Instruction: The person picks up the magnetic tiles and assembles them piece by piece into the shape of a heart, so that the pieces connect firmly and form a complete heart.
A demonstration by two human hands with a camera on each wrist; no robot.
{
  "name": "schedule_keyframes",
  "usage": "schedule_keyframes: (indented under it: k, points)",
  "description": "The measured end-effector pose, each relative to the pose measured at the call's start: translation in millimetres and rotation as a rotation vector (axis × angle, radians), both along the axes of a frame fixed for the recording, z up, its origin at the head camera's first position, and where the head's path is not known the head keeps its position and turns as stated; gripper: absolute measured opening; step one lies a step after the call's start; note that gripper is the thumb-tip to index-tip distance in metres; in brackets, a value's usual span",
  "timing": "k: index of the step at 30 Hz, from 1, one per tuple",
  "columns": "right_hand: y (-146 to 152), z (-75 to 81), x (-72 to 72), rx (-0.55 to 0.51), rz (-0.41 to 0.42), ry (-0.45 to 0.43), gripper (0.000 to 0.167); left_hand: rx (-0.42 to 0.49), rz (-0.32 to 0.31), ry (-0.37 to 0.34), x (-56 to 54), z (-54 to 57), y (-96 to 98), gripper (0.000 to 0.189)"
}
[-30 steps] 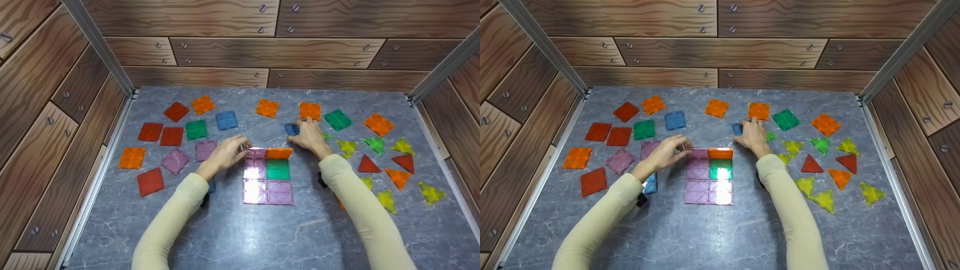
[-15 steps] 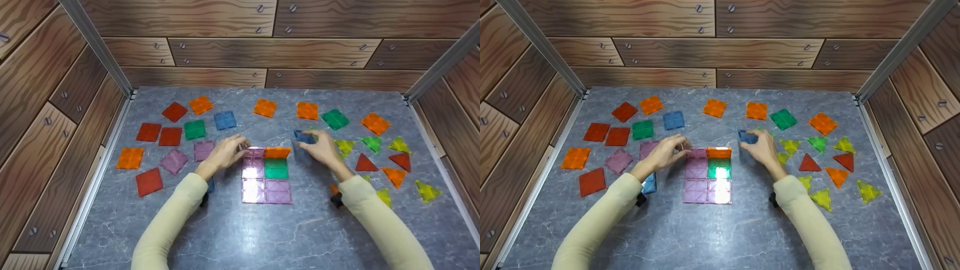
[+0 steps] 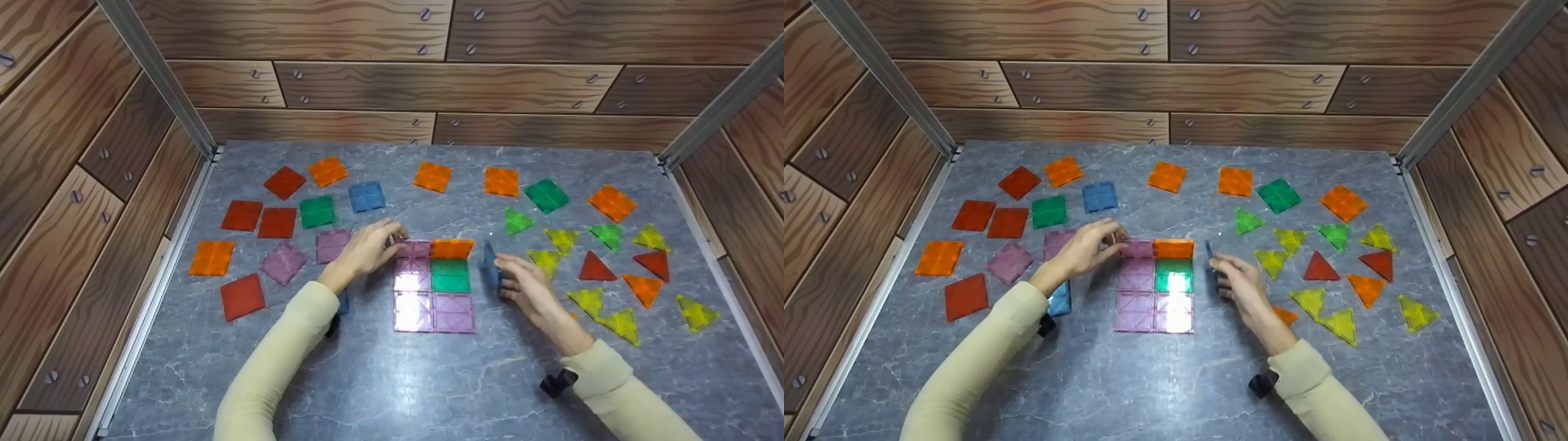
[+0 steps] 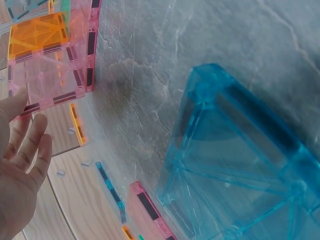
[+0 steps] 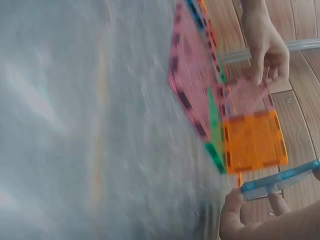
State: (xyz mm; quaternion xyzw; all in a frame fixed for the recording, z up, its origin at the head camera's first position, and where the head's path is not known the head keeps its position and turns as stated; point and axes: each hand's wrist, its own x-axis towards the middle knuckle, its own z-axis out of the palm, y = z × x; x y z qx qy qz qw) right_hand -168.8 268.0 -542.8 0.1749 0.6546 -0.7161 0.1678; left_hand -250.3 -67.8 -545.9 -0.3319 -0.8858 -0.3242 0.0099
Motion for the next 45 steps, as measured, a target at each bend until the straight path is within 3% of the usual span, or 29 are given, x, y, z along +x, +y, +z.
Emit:
schedule_keyframes:
  k: [11,25,30,36,41,45]
  points:
    - [-22,-10.0,1.0,-0.048,0.017,0.018,0.061,-0.010,0.001,0.007,-0.4,0.4,0.1,0.017]
    - [-23,-10.1,-4.2,0.011,0.055,0.061,0.064,-0.004,0.008,-0.006,-0.2,1.4,0.5,0.017]
    - [-24,-9.5,-7.2,0.039,0.060,0.070,0.066,-0.032,0.030,-0.028,-1.2,3.9,-3.2,0.026]
    - [-24,-10.5,-7.1,0.039,0.050,0.075,0.064,-0.032,0.094,-0.078,-17.5,15.5,-14.7,0.039]
    - [-24,-10.2,-7.3,0.041,0.050,0.076,0.064,-0.085,0.182,-0.068,-43.0,21.9,-27.1,0.038]
    - [-23,-9.7,-8.1,0.046,0.060,0.075,0.064,-0.163,0.256,-0.087,-63.5,19.9,-33.7,0.041]
